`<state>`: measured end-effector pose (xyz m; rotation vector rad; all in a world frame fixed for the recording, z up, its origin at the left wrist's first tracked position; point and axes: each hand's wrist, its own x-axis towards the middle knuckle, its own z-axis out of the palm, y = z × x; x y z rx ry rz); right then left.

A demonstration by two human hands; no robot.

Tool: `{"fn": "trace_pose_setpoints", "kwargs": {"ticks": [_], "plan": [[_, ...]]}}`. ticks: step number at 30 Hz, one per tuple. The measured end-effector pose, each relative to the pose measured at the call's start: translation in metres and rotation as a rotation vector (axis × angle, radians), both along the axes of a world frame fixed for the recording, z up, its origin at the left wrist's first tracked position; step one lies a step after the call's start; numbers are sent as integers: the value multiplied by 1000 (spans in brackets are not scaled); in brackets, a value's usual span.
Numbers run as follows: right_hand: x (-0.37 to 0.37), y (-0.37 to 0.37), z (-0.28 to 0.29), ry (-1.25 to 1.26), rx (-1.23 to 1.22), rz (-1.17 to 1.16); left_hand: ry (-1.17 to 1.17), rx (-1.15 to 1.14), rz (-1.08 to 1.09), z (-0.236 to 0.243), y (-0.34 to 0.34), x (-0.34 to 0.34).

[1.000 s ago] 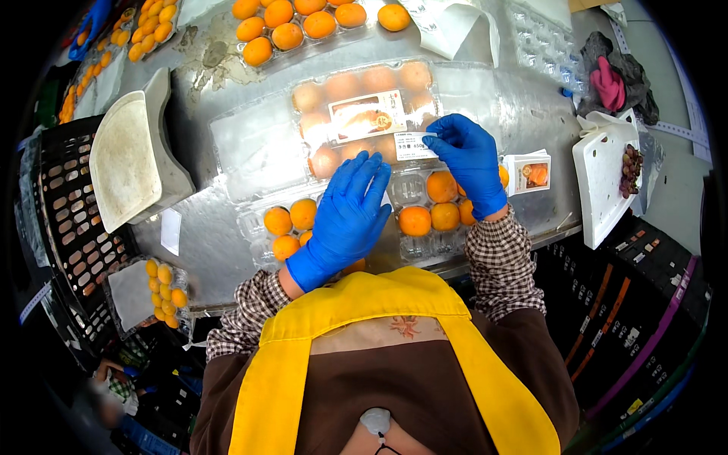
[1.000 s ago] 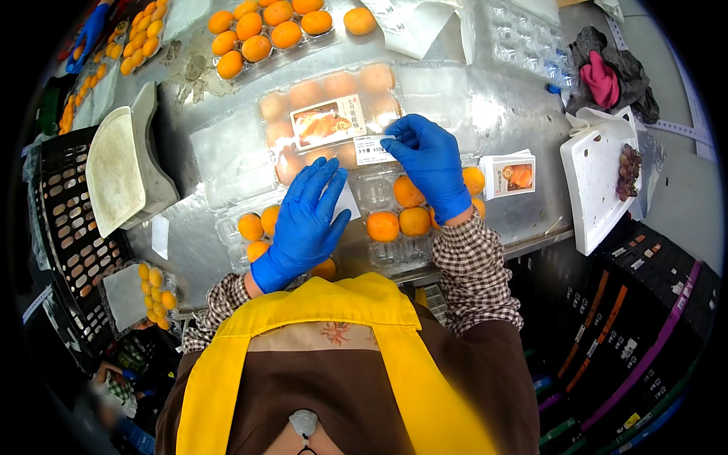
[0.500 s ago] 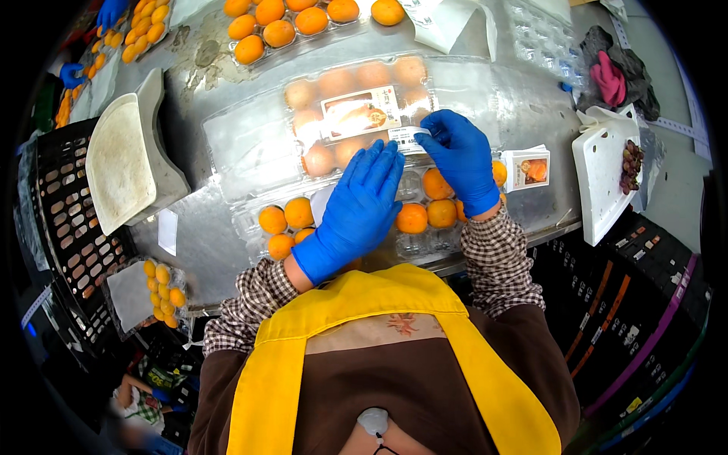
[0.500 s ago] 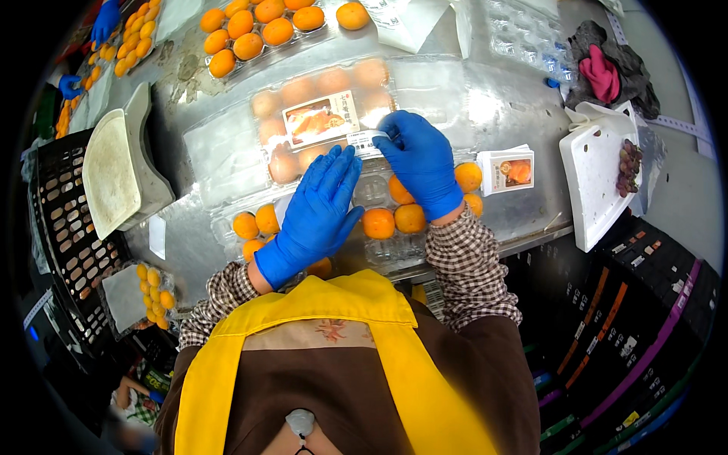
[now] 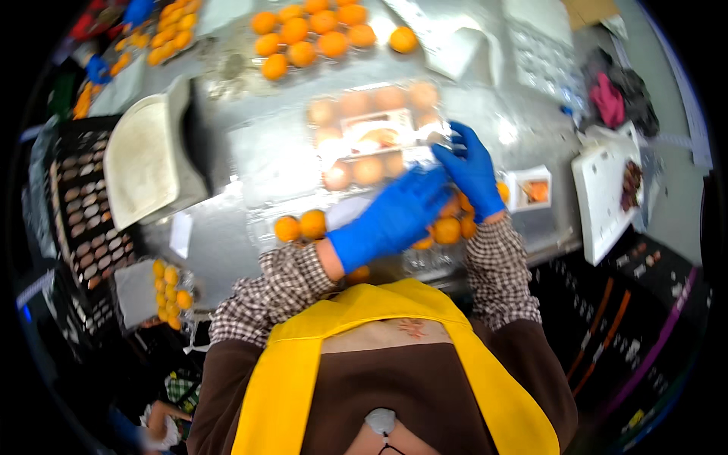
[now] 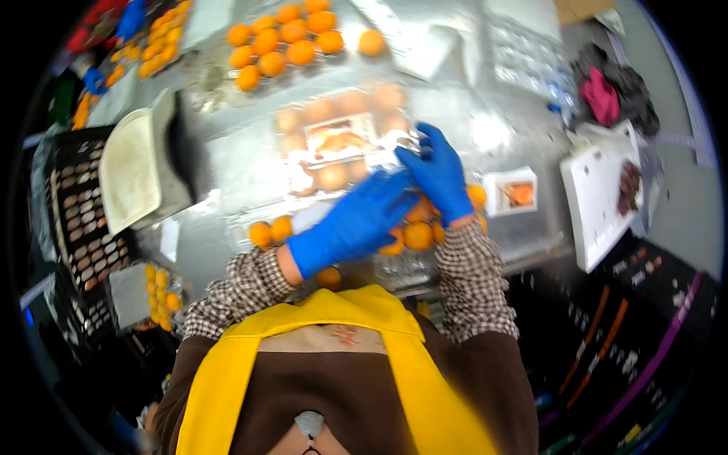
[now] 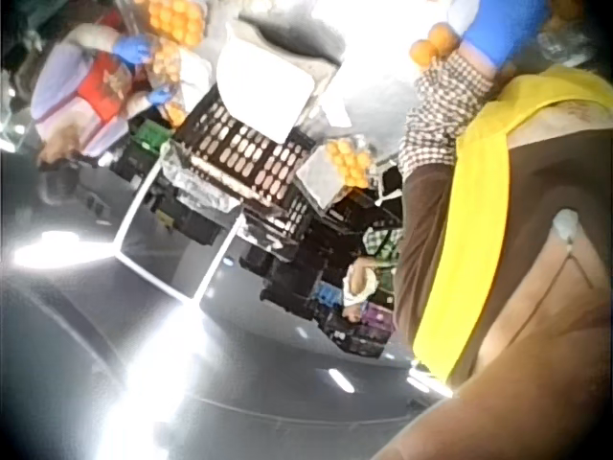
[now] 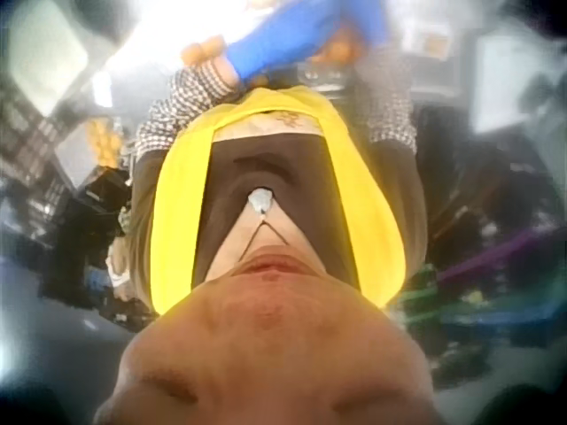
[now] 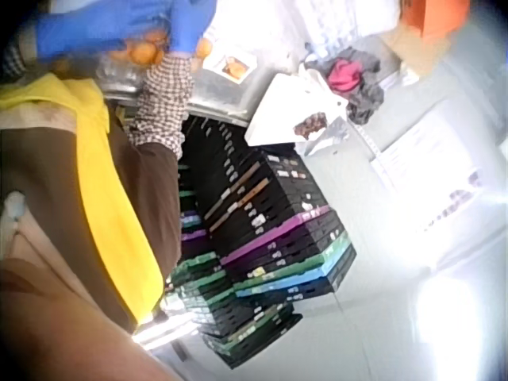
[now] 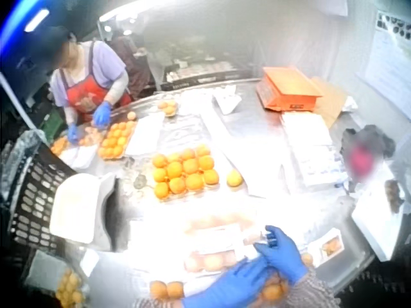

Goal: The person picks up containers of persimmons from a crate, removes individual fruits to sort them, and then packs them into plastic trays before applying product labels to the finished packages.

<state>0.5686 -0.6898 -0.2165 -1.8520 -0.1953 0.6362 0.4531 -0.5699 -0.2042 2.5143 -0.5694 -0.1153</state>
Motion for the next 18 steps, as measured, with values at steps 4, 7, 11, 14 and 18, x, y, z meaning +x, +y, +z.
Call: {"fn": "trace_pose_setpoints", "kwargs": {"ticks": [4, 7, 11, 14, 18], "plan": [[10, -2, -3, 150, 14, 42, -107, -133, 221, 29, 43, 2], [13, -5, -9, 146, 53, 85, -277, -181, 988, 9, 78, -1], [17, 3, -3, 251, 157, 79, 391, -1062, 1256, -6, 117, -14], [20, 10, 10, 226, 124, 101, 523, -1277, 1284, -4, 123, -12], [20, 22, 16, 172, 81, 228, 538, -1543, 1223, -20, 144, -20]]}}
